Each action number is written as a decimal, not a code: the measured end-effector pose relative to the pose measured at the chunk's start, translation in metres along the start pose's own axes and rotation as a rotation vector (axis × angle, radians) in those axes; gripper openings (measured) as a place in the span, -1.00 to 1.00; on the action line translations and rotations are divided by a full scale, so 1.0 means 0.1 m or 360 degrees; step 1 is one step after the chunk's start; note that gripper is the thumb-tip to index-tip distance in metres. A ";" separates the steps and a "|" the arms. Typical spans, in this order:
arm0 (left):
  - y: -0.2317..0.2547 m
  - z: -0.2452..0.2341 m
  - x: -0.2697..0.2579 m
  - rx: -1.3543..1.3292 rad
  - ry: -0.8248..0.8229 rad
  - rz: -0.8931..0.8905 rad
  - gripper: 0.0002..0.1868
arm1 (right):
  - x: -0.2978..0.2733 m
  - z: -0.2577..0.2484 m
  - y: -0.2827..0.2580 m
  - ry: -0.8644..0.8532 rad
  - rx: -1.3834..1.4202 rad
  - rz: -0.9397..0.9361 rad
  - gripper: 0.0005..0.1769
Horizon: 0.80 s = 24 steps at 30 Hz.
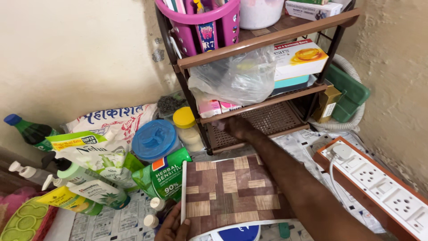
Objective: The person cleans various toiletries and containers on a table using a pink cloth. They wipe a blue bottle, a small jar, a Nivea cream tub, and a red bottle, placing them back on the table or shelf after cleaning.
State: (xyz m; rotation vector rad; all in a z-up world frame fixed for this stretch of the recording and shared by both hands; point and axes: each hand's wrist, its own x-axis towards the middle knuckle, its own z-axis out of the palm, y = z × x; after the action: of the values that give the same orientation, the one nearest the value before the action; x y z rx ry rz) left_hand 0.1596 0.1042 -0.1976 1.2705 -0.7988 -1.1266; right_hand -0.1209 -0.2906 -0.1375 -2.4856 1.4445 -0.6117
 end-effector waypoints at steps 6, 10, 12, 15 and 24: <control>-0.40 -0.19 0.05 0.0048 -0.0097 0.0081 -0.35 | 0.24 -0.04 0.04 -0.0065 0.0042 0.0649 -0.56; -0.42 -0.22 0.01 0.0162 0.0031 0.0007 -0.36 | 0.24 0.16 -0.36 -0.0219 0.0274 0.0083 -0.51; -0.45 -0.24 0.00 0.0294 0.0057 -0.0030 -0.39 | 0.11 0.07 -0.46 -0.0270 0.0403 -0.0158 -0.48; -0.56 -0.27 0.01 0.0288 0.0042 -0.0072 -0.39 | -0.23 -0.39 -0.40 -0.0582 0.0542 -0.0267 -0.38; -0.60 -0.11 0.14 0.0219 -0.0039 -0.0126 -0.41 | -0.62 -1.17 0.28 -0.0333 -0.0429 0.0220 -0.61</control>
State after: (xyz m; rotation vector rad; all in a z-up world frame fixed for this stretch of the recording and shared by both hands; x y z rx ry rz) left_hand 0.1623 0.0981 -0.2601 1.4157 -0.8628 -1.1683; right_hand -0.2226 -0.2470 -0.0591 -2.5207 1.6910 -0.1324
